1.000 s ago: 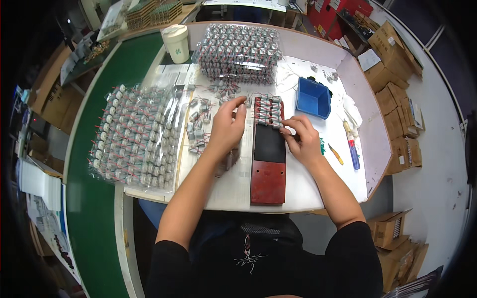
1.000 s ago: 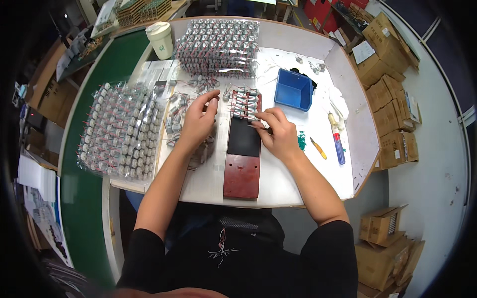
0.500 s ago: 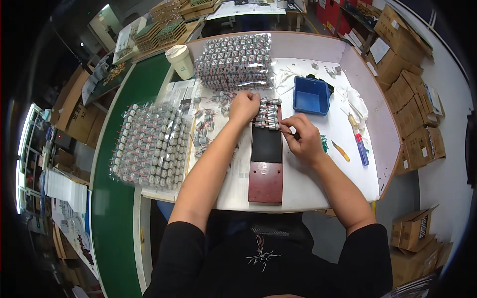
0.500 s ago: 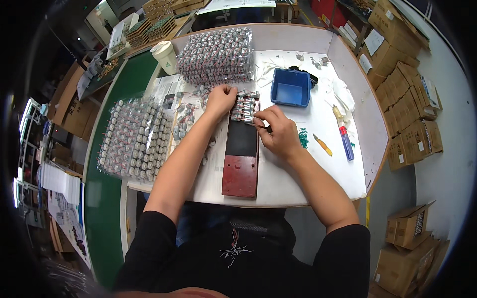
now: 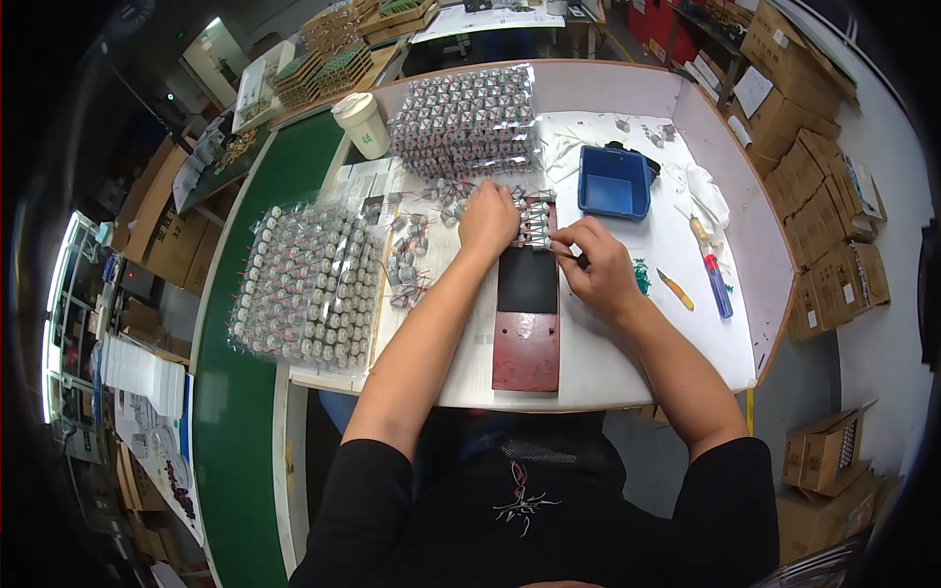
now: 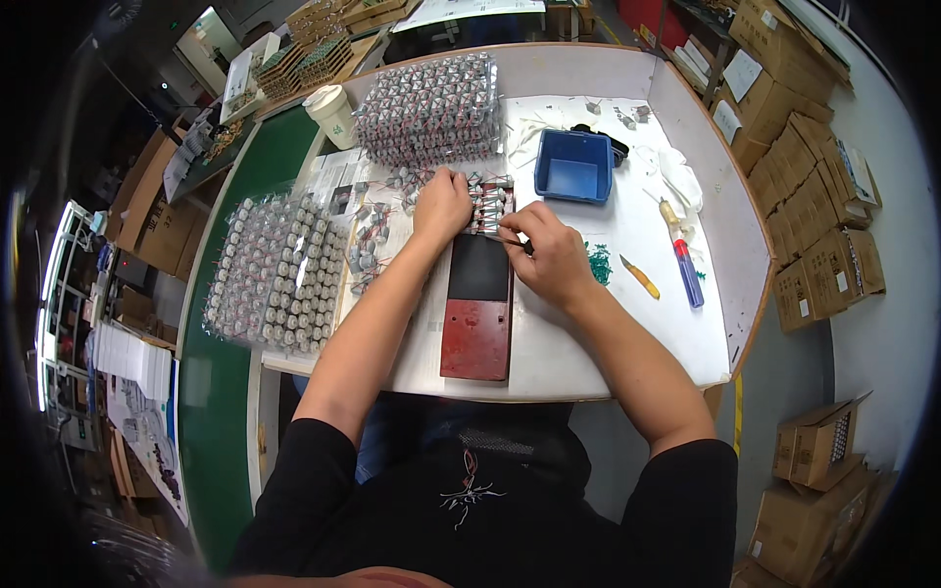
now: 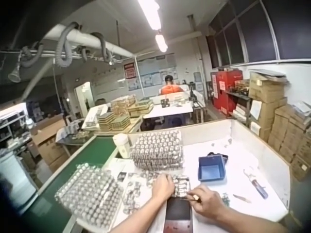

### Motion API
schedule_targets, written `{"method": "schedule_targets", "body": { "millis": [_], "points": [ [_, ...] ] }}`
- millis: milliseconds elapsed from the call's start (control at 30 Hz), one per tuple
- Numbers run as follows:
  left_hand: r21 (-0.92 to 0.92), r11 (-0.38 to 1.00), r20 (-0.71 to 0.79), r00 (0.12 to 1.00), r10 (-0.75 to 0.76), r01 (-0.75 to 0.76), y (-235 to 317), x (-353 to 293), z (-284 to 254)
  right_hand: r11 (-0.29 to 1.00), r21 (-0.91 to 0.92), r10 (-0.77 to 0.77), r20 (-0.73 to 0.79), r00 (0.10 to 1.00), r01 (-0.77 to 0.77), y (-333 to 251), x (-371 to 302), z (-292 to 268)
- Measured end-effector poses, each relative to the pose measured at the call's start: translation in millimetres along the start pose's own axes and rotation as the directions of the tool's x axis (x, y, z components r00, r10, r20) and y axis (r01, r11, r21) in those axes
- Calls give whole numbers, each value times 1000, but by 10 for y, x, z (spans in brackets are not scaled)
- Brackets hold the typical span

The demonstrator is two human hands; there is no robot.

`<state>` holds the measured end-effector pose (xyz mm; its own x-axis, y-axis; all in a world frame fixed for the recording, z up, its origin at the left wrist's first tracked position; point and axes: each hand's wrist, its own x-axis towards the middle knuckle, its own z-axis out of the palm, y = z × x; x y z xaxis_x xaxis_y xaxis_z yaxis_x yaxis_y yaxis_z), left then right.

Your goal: Inserting small pins into a base component using a handheld tool at a manufacturing workstation.

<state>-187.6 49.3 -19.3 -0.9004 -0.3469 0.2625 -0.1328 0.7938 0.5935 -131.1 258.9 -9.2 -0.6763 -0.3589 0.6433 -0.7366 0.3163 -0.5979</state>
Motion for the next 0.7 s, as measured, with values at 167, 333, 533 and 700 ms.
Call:
{"method": "schedule_targets", "body": {
  "millis": [167, 333, 533, 700],
  "points": [
    [-26, 999, -26, 999, 24, -25, 31, -40, -63, 1000, 6, -9, 5, 1000, 9, -6, 2, -4],
    [-30, 999, -37, 999, 22, -23, 22, -46, -75, 1000, 20, -5, 5, 1000, 5, -8, 0, -12],
    [-88, 994, -24, 998, 66, -68, -121, 16, -64, 999, 48, 13, 18, 1000, -14, -22, 4, -18],
    [-105, 992, -37, 997, 60, -64, -216, 22, -158, 997, 54, 45, 54, 998, -48, -13, 21, 8]
  ]
}}
